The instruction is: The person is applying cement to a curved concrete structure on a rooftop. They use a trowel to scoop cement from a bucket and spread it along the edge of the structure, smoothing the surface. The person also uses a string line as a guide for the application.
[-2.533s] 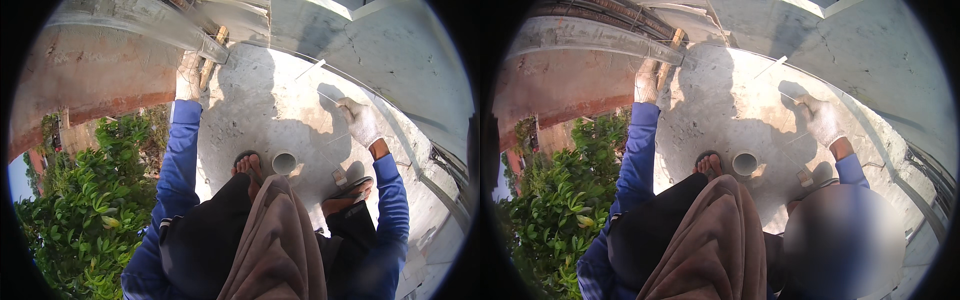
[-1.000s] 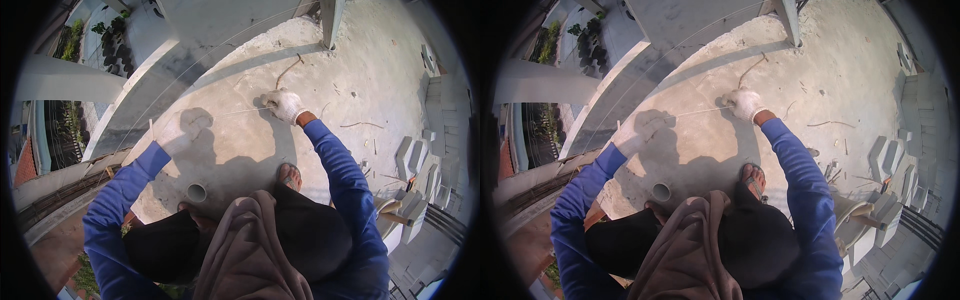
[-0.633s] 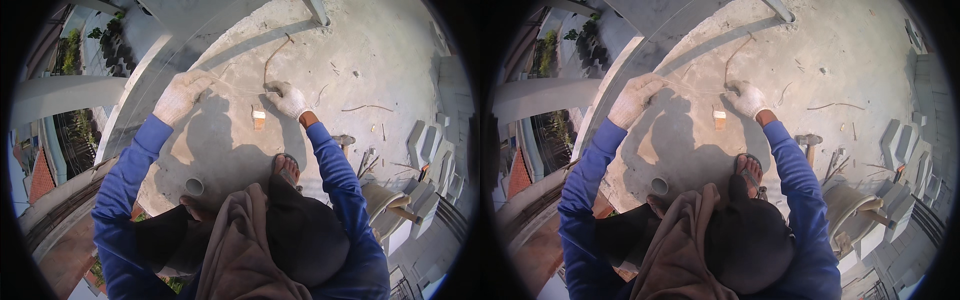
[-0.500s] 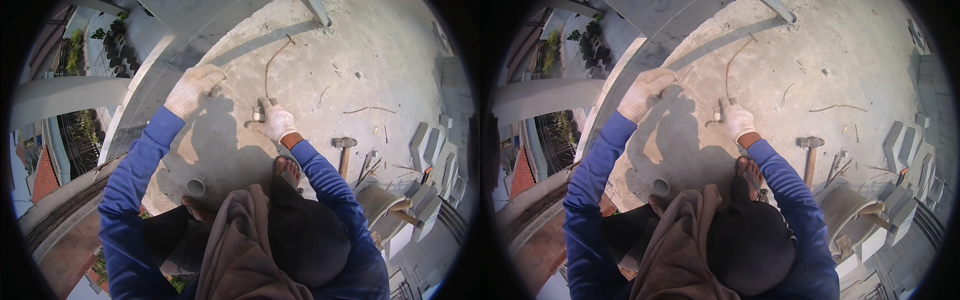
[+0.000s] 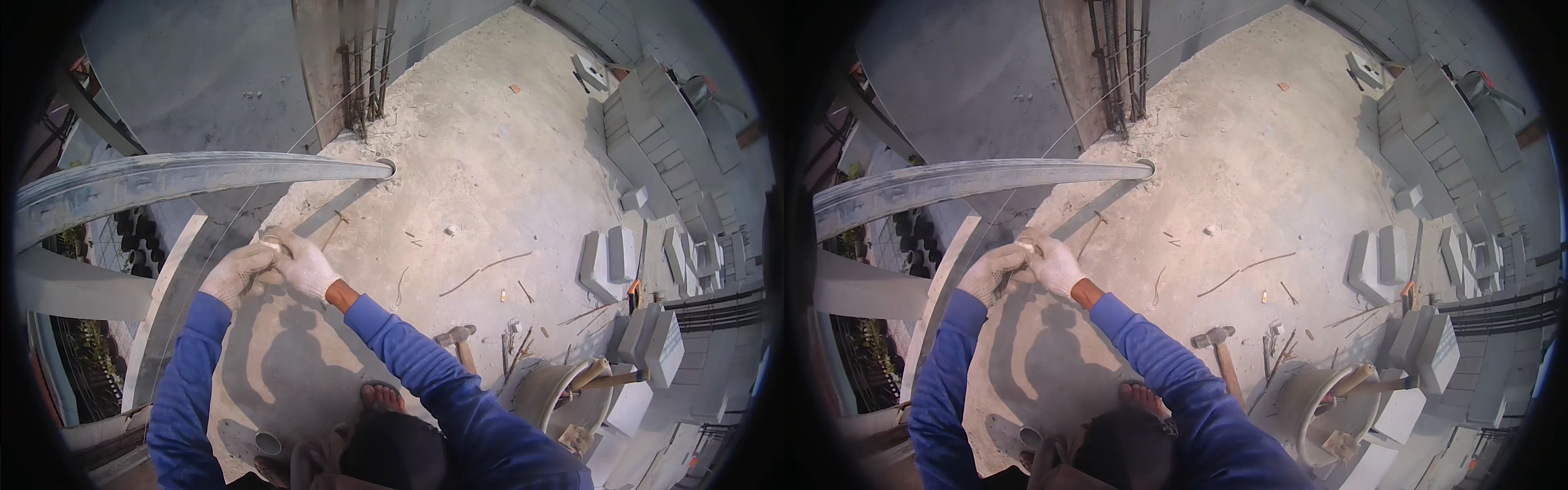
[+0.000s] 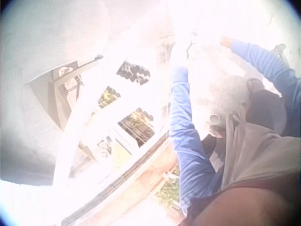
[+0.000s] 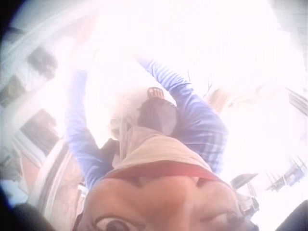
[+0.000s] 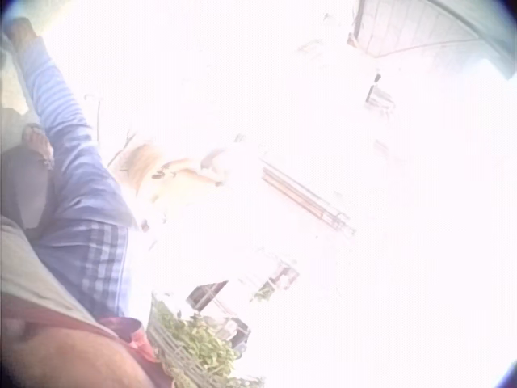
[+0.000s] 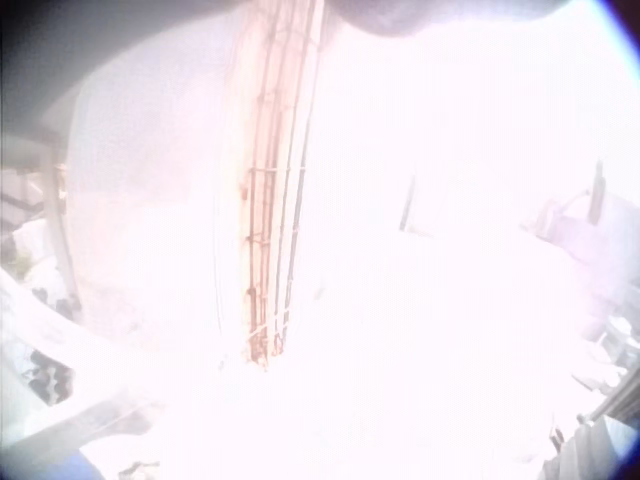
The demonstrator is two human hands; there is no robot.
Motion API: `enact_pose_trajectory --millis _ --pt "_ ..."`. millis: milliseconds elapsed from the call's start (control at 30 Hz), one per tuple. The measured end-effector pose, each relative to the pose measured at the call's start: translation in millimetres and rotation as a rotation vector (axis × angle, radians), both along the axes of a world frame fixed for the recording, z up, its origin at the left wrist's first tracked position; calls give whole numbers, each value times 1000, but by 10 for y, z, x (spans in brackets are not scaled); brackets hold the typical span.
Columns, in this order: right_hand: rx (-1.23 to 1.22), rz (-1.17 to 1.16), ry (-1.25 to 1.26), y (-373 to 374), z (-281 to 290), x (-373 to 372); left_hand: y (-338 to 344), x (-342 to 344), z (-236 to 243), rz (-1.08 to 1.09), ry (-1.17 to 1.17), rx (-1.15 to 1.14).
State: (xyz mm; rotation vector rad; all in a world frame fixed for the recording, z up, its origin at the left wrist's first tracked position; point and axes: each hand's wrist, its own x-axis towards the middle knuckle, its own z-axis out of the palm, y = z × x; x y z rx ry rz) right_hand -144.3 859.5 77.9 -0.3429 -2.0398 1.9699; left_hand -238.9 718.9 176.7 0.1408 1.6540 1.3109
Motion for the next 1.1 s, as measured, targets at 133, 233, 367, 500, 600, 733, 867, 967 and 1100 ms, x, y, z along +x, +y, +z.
enact_pose_trajectory --millis 133,233,367,500,600,733,867,967,1100 --pt "-97 -205 -71 64 177 35 214 -152 -85 77 -23 19" --pt "11 -327 -116 -38 104 185 190 -213 -217 103 54 19" --pt "-150 -421 -164 524 -48 648 267 -396 -20 144 162 75" --pt "103 -660 127 1358 408 512 484 -576 95 136 64 170" --pt "369 -434 136 1682 1088 13 543 -765 -39 148 -1 254" --pt "633 -26 -60 1936 1301 -650 696 -949 -231 113 -116 321" --pt "701 319 -319 1902 1271 -1015 776 -915 -257 101 14 169" --pt "581 429 -346 1681 1256 -1240 419 -1384 -969 144 -162 297" --pt "511 650 -318 1650 1351 -1429 520 -1254 -637 93 17 233"
